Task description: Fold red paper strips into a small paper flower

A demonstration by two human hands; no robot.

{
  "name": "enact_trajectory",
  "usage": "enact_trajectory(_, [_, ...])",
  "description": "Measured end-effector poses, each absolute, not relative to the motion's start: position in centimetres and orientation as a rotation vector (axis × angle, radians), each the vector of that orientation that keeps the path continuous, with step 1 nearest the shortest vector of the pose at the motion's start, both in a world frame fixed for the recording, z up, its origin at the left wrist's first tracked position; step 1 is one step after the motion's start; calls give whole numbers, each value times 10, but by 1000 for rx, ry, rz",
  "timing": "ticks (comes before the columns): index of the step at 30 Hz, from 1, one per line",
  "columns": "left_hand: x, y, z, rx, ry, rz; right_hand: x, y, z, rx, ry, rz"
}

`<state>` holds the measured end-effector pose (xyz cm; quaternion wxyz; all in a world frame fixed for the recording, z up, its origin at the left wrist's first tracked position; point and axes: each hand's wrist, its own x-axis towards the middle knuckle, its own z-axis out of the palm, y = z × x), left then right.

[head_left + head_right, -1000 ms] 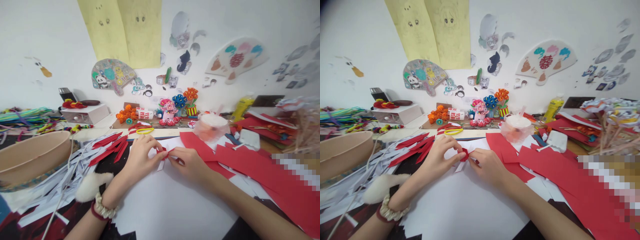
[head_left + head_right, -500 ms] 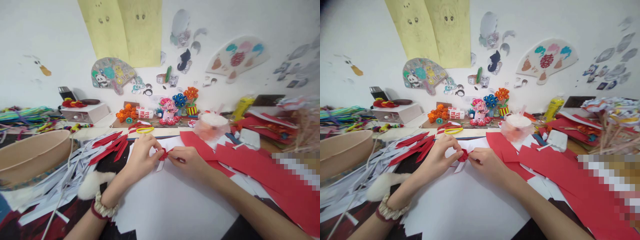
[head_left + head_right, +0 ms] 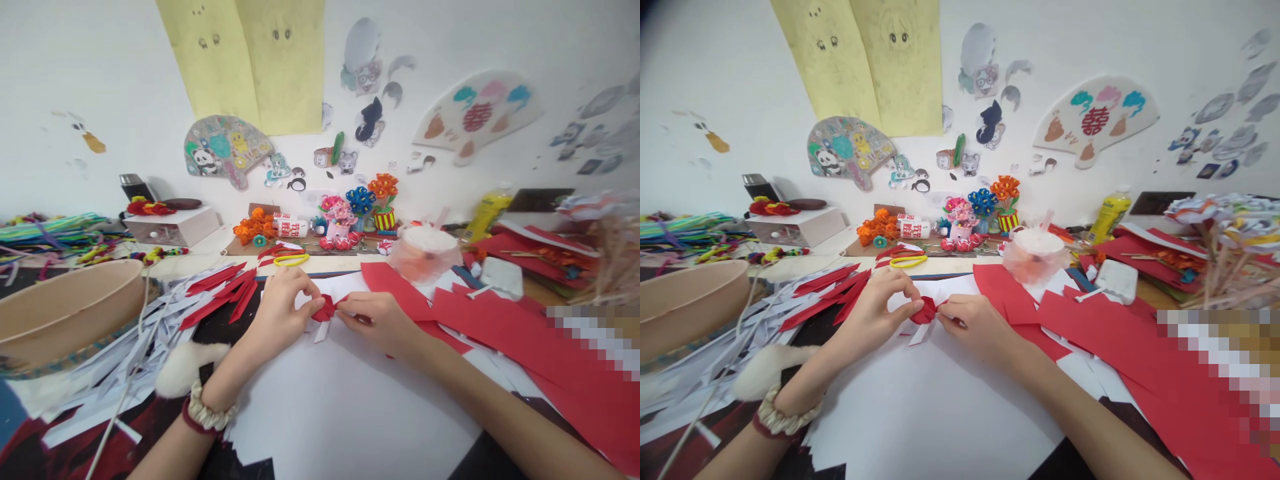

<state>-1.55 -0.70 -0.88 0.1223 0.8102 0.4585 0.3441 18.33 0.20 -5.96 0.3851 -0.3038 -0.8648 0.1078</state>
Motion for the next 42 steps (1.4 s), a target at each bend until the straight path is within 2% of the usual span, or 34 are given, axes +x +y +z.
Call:
enact_trajectory(7, [-33,-2,-5,2317,1344,1242,187,2,-47,-871,-2011,296])
enact_trajectory(14, [-29,-5,-14,2412,1167,1039,189,2,-48,-758,-1964,251])
enact_trajectory(26, [-22,-14,-18,2446,1222,1205,187,-4,-41,-749,-2044,335])
enact_trajectory(37, [-24,-16,-13,2336,1128,1129,190,0,-41,-733,-1900,646])
enact_trajectory(42, [-23,-18,-14,2319,1110,1084,191,-1,-40,-666,-1953,683])
